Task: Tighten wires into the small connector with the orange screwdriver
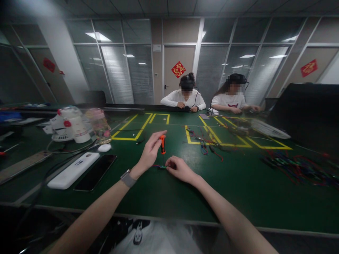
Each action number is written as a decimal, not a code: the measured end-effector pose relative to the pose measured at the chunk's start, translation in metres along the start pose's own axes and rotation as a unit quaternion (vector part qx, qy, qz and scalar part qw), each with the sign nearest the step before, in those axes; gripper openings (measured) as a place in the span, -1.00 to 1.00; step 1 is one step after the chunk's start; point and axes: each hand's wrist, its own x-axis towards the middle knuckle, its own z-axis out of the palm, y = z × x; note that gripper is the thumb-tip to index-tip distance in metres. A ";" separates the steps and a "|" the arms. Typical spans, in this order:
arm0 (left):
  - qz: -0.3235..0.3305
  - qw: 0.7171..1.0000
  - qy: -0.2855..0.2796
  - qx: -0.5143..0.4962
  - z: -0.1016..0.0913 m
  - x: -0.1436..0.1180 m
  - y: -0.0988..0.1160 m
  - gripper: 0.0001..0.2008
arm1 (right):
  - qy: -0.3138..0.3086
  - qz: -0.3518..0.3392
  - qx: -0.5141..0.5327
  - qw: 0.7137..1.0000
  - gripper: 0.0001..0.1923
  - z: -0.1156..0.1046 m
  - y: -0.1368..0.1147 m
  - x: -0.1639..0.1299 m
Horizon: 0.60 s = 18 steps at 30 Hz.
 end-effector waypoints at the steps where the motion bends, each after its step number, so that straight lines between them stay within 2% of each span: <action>1: -0.001 1.000 -0.004 -0.016 0.000 0.000 -0.001 -0.65 | 0.000 -0.001 0.000 1.000 -0.91 0.000 0.000 0.000; 6: -0.018 0.999 0.005 -0.043 0.003 0.000 -0.005 -0.67 | 0.001 -0.001 -0.004 1.000 -0.91 0.000 0.000 0.000; 13: -0.008 0.998 0.053 0.035 0.001 0.001 -0.002 -0.77 | -0.003 0.003 -0.004 1.000 -0.91 0.001 0.002 0.000; 18: -0.006 1.000 0.020 -0.012 0.001 0.000 -0.005 -0.65 | -0.003 0.004 -0.006 1.000 -0.92 0.001 0.002 -0.001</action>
